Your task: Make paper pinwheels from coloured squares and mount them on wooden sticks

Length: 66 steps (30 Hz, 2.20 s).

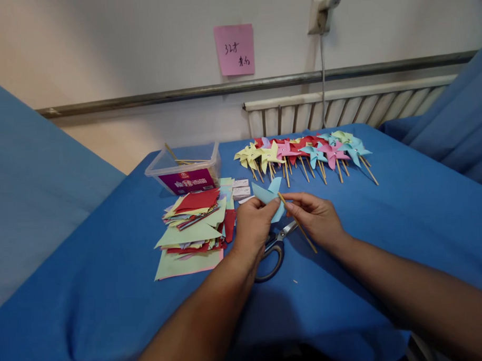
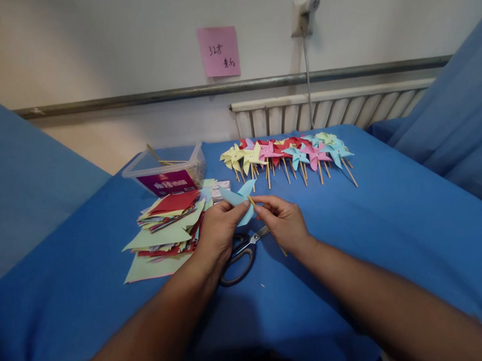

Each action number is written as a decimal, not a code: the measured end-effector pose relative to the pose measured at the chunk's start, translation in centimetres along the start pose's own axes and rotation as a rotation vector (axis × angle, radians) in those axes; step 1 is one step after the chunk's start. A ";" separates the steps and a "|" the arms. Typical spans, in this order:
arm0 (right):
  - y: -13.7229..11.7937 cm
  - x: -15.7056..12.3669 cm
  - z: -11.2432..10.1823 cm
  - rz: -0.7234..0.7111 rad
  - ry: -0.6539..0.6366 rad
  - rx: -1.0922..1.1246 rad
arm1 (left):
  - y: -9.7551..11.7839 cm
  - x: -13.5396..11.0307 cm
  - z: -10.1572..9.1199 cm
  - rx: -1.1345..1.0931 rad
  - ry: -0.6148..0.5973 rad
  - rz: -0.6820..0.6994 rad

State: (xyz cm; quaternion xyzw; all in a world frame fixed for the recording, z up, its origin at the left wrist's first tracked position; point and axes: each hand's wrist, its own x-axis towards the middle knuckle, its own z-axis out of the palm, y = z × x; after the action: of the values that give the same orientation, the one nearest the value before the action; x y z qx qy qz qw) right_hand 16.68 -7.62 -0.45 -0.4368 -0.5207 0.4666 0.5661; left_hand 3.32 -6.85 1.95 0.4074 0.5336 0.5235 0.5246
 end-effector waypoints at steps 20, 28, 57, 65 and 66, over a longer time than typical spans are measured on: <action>-0.5 0.1 0.0 0.081 0.000 0.069 | 0.0 -0.3 0.1 0.062 0.033 0.072; -0.5 0.1 -0.1 0.090 -0.008 0.050 | 0.0 -0.3 0.1 0.058 0.033 0.070; -0.1 -0.2 -0.1 -0.026 0.028 -0.053 | 0.2 -0.3 0.1 0.018 -0.020 0.076; -0.2 -0.2 -0.1 -0.019 0.025 -0.040 | 0.1 -0.4 0.1 0.034 -0.011 0.095; -0.1 -0.2 -0.1 -0.021 0.024 -0.040 | 0.1 -0.4 0.2 0.037 -0.011 0.094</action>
State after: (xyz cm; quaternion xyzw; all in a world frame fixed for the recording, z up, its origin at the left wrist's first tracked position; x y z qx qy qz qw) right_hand 16.81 -7.88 -0.37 -0.4479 -0.5277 0.4448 0.5684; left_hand 3.51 -7.22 2.13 0.4447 0.5205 0.5354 0.4947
